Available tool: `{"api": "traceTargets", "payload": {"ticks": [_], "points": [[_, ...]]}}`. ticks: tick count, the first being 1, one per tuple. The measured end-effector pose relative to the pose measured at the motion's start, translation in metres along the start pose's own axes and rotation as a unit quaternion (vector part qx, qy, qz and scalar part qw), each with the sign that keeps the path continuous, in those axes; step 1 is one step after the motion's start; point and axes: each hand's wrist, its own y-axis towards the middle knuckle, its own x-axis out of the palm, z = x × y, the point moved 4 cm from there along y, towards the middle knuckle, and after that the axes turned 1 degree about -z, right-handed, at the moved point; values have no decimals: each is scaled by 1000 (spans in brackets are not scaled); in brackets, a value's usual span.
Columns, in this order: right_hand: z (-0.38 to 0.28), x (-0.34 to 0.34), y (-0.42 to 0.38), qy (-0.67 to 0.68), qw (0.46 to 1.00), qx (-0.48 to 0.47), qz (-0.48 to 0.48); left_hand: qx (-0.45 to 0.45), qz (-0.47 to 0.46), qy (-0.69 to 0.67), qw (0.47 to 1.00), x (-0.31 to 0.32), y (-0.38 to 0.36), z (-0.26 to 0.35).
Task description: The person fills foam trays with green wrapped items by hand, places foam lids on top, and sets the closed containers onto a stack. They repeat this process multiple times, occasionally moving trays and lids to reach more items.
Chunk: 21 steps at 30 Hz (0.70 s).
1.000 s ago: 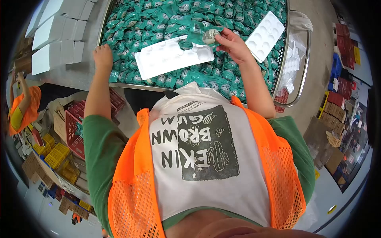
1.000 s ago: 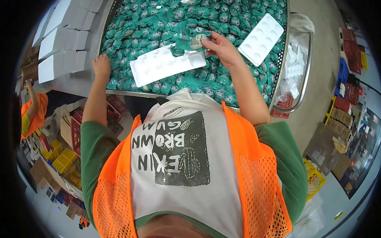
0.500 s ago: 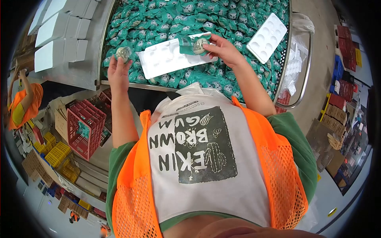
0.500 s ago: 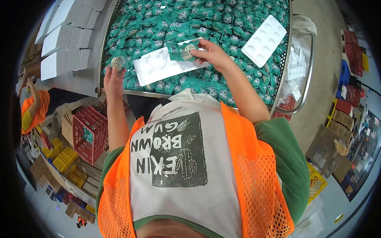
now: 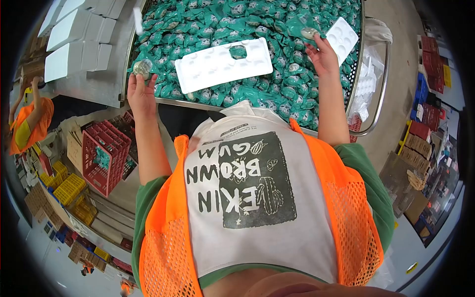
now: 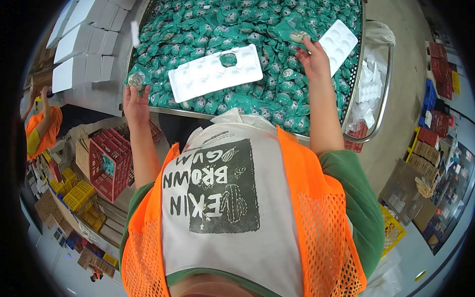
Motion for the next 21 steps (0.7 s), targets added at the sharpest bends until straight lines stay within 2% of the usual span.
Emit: {"api": "traceTargets", "payload": {"ticks": [10,14,17,19,21], "points": [[-1,-20,3,21,999,-16,20,1,30,-45,999,-21,1,9],[5,-9,3,15,1000,-8,12,-40,30,-114,992,-27,1,-6],[30,39,-4,-34,992,37,-115,-70,27,-164,984,-27,0,-18],[51,86,-14,-121,972,54,-196,-80,36,-182,979,-23,2,-23],[65,126,-26,-174,957,28,-232,-80,43,-164,982,-22,3,-25]]}}
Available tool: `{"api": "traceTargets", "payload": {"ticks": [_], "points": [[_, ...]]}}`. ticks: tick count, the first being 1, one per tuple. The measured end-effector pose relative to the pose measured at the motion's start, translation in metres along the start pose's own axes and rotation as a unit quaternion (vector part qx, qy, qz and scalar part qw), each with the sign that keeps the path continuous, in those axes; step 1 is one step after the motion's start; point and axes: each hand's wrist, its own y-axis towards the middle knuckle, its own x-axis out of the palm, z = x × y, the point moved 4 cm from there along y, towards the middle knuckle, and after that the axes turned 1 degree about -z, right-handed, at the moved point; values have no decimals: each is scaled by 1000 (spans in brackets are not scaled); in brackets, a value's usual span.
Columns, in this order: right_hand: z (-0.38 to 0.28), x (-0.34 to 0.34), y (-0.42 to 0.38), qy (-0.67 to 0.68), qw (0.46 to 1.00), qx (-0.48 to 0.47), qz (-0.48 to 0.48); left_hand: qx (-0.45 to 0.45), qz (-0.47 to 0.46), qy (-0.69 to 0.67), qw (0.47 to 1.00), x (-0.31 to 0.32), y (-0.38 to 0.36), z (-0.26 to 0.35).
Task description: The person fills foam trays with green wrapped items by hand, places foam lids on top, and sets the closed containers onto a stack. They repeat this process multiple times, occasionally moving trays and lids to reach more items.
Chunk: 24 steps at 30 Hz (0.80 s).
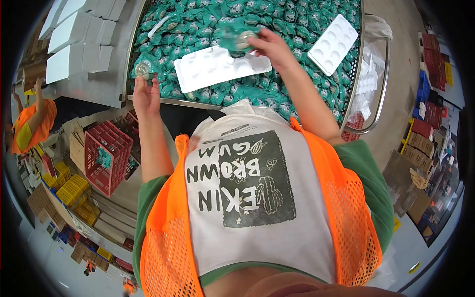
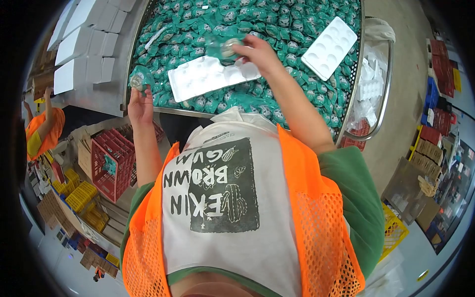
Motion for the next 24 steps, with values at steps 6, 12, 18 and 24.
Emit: {"api": "traceTargets", "payload": {"ticks": [6,12,18,24], "points": [[10,43,42,-477,872,-105,-28,15,5,90,996,12,-13,7],[27,86,49,-604,775,-179,-38,-42,-44,60,996,6,-21,-3],[37,93,48,-637,743,-187,-79,-82,-70,18,994,33,-28,-14],[50,104,44,-673,703,-230,4,-110,-102,12,989,51,-26,-34]]}}
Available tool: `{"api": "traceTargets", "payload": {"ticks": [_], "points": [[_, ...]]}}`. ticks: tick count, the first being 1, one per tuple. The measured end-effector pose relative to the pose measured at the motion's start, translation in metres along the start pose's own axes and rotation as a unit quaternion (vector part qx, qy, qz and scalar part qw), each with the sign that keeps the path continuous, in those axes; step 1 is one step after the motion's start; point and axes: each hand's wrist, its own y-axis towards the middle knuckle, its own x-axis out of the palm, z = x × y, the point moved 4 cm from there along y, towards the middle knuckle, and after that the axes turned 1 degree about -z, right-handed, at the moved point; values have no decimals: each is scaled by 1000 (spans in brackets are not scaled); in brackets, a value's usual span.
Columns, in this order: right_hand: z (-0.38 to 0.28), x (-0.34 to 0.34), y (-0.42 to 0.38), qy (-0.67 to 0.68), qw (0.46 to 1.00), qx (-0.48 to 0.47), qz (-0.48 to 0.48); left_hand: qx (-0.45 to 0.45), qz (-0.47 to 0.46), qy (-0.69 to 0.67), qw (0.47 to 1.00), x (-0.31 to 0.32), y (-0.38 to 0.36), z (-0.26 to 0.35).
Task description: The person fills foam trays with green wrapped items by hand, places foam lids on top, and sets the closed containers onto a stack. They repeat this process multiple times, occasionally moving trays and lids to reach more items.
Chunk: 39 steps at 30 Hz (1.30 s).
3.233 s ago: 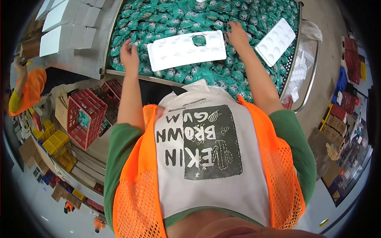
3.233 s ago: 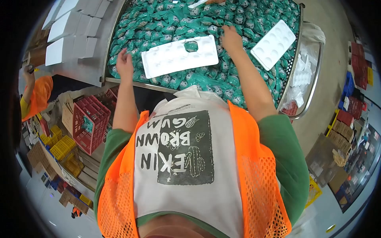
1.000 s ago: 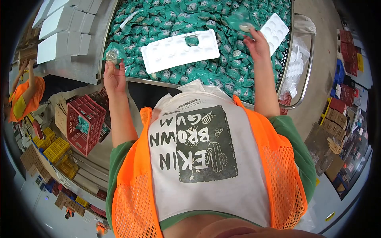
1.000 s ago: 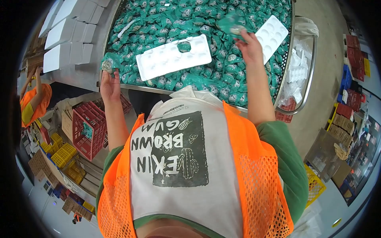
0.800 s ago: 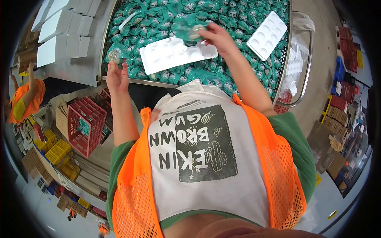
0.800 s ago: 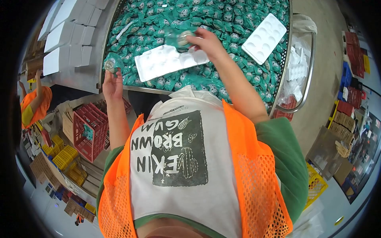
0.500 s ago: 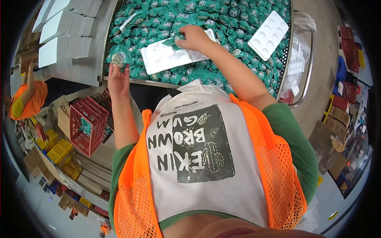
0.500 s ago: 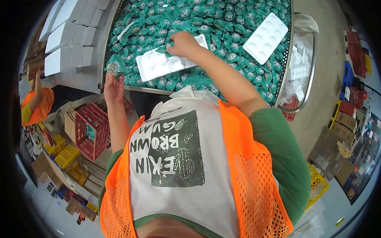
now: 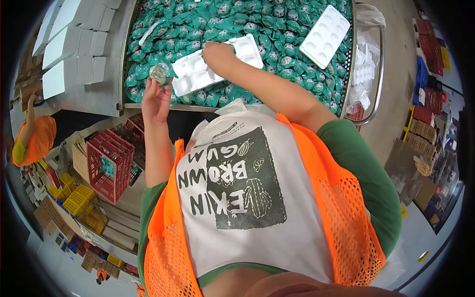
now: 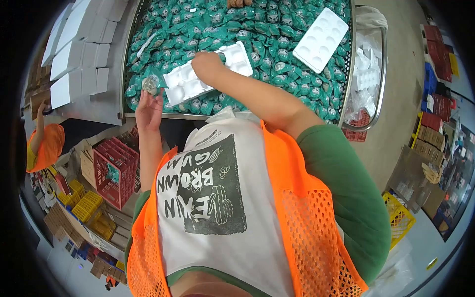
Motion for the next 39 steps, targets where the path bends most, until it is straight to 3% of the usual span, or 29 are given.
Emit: {"api": "traceTargets", "payload": {"ticks": [4,7,11,13,14,16,17,20,21,24,25,28,29,32,33,36,37,39], "points": [[0,-8,-10,72,996,-19,56,-34,-61,-19,997,10,5,-8],[-2,-11,-13,43,998,-20,33,-41,-42,3,998,13,4,-15],[-2,-30,-17,269,961,33,49,-84,-70,0,994,22,-4,-23],[-1,-33,-16,452,890,59,13,-109,-69,-1,992,32,-15,-32],[-3,-37,-19,593,794,112,-68,-113,-72,1,991,35,-18,-37],[-14,-46,-38,802,515,204,-222,-120,-76,6,990,34,-25,-44],[-13,-47,-44,808,507,188,-234,-123,-67,-9,990,30,-27,-47],[-5,-36,-52,719,658,132,-180,-105,-34,112,988,25,-33,-51],[3,-18,-51,698,682,129,-176,-83,-9,163,983,26,-36,-51],[3,-12,-50,439,883,127,-111,56,6,457,888,37,-41,-49],[-2,-17,-47,488,849,155,-133,110,11,573,812,45,-40,-44],[2,-18,-15,413,904,90,-60,221,-17,728,649,74,-28,-42],[2,-22,-3,424,900,90,-57,276,-16,748,604,76,-16,-43],[11,-5,24,366,926,88,-5,239,27,777,582,82,15,-45],[13,8,28,425,893,128,-79,204,34,795,570,80,24,-46],[5,2,20,348,931,78,-79,146,11,831,536,76,42,-51],[7,3,11,241,970,5,20,127,-1,846,518,74,47,-54],[19,-35,4,253,966,52,25,84,-26,873,480,66,51,-64]]}}
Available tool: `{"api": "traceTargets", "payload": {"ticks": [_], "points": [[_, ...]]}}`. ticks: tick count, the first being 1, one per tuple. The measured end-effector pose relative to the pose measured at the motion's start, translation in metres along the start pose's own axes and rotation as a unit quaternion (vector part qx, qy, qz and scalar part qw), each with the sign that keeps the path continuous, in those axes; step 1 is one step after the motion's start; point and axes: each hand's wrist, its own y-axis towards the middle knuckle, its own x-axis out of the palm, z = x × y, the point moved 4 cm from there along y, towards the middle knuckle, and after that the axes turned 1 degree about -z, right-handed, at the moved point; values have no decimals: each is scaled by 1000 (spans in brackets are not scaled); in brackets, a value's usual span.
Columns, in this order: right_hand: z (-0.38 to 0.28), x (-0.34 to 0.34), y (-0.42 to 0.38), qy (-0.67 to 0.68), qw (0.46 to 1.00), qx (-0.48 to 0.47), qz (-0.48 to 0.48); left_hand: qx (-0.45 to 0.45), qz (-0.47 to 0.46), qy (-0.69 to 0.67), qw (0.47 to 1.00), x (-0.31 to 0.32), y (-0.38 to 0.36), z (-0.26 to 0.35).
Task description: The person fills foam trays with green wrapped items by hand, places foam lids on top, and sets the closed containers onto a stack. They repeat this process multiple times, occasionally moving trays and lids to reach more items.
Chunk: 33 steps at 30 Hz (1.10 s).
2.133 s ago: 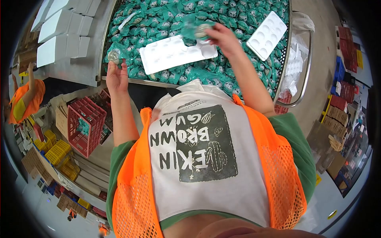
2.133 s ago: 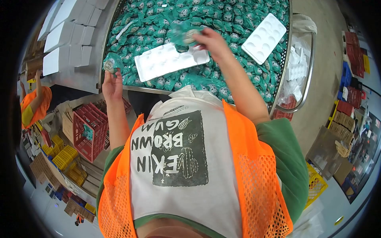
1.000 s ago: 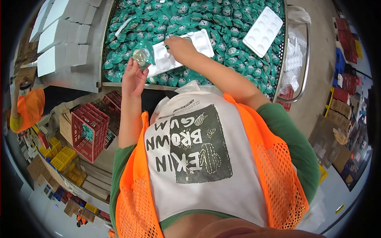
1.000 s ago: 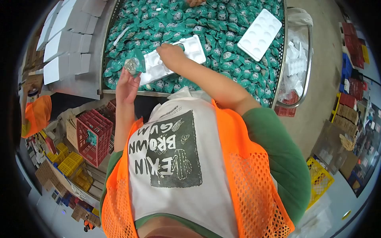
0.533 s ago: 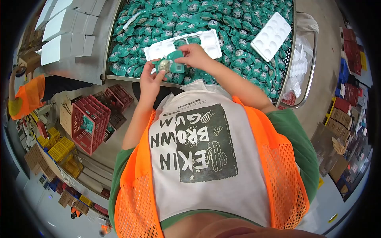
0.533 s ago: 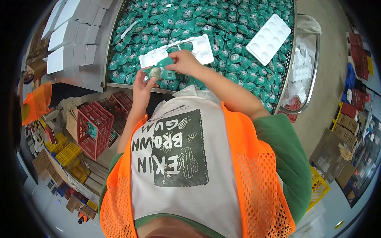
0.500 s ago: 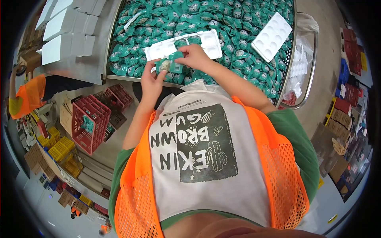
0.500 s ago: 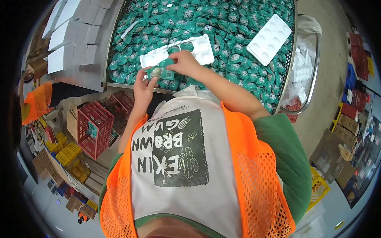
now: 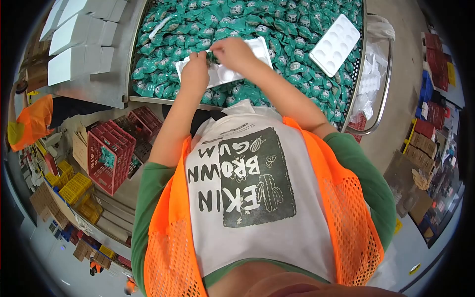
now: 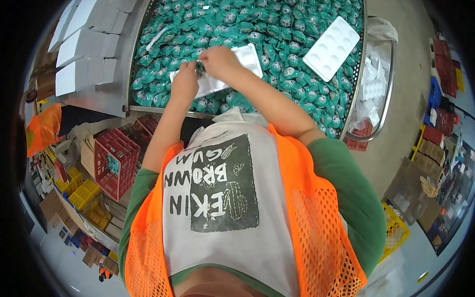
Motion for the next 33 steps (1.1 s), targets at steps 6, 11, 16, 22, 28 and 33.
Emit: {"api": "traceTargets", "payload": {"ticks": [6,11,16,22,28,33], "points": [[99,-81,16,-259,964,51,7,-5,-18,96,995,15,11,6],[152,-52,9,-323,942,-23,-88,16,-4,149,989,33,20,4],[140,-102,-14,189,977,96,25,29,61,-79,995,-11,-10,-9],[108,-129,-53,563,823,73,-35,84,49,-6,995,6,-6,-10],[88,-115,-56,594,796,111,-41,88,35,73,993,10,8,-2],[66,-110,-66,571,810,101,-83,47,-33,60,997,17,19,-10]]}}
